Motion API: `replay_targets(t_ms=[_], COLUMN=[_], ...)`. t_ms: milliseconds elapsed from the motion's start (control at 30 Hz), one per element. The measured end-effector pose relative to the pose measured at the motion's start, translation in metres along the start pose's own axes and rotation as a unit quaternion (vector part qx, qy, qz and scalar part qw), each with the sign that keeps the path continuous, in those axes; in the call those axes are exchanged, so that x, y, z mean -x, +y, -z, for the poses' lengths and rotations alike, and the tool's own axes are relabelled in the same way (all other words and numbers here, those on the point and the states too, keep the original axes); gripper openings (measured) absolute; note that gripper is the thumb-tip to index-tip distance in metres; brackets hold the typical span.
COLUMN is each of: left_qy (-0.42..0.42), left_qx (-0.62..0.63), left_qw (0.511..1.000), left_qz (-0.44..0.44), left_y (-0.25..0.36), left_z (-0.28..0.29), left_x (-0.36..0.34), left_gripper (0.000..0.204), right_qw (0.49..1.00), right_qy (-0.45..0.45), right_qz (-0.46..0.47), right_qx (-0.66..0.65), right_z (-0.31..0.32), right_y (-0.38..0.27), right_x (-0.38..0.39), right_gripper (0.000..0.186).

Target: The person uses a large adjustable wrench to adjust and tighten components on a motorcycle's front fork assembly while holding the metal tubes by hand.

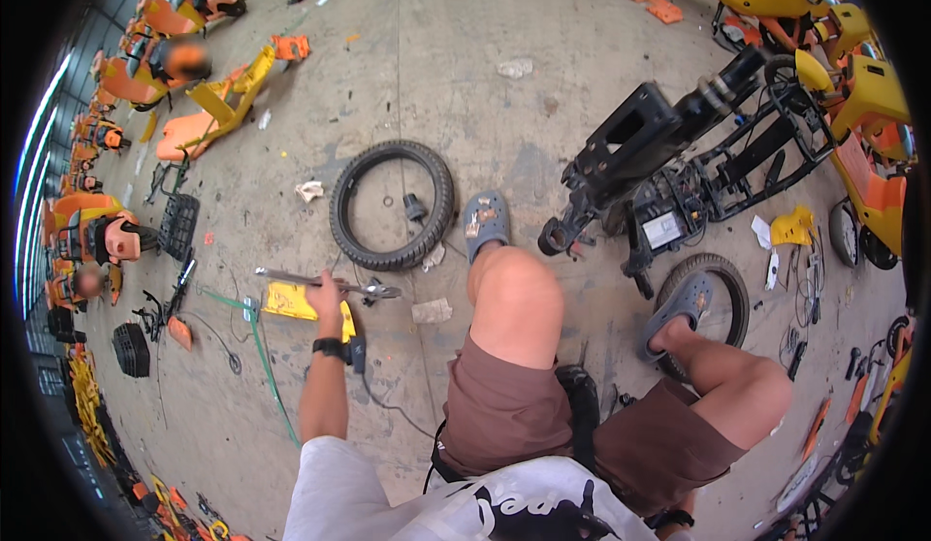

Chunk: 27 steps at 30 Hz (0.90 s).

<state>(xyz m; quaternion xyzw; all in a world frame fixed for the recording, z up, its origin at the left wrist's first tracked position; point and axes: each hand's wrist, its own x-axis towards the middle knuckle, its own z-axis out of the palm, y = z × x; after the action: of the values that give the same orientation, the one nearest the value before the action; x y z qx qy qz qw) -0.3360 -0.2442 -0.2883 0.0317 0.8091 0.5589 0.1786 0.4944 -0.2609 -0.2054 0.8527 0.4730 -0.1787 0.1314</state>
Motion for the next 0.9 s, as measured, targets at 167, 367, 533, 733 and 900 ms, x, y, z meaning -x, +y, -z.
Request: replay_targets(t_ms=[167, 367, 533, 733, 900], left_qy=[0.020, -0.126, -0.269, -0.471, -0.583], left_qx=[0.193, 0.482, 0.572, 0.442, 0.276], left_qw=[0.975, 0.853, 0.775, 0.737, 0.747], left_qz=[-0.107, -0.156, -0.005, 0.200, 0.163], left_y=[0.177, 0.341, 0.375, 0.336, 0.348], left_z=[0.051, 0.063, 0.024, -0.035, -0.045], left_x=[0.078, 0.171, 0.277, 0.369, 0.453], left_gripper=[0.024, 0.020, 0.024, 0.024, 0.025], right_qw=[0.851, 0.648, 0.610, 0.420, 0.355], right_qy=[0.307, 0.057, -0.362, -0.187, -0.084], right_qz=[-0.064, 0.247, 0.444, 0.562, 0.434], right_qx=[-0.422, -0.718, -0.547, -0.688, -0.824], right_z=[0.117, 0.194, 0.182, 0.181, 0.199], right_y=[0.015, -0.150, -0.311, -0.374, -0.335], right_x=[0.069, 0.160, 0.248, 0.236, 0.219], right_gripper=[0.029, 0.032, 0.049, 0.080, 0.071])
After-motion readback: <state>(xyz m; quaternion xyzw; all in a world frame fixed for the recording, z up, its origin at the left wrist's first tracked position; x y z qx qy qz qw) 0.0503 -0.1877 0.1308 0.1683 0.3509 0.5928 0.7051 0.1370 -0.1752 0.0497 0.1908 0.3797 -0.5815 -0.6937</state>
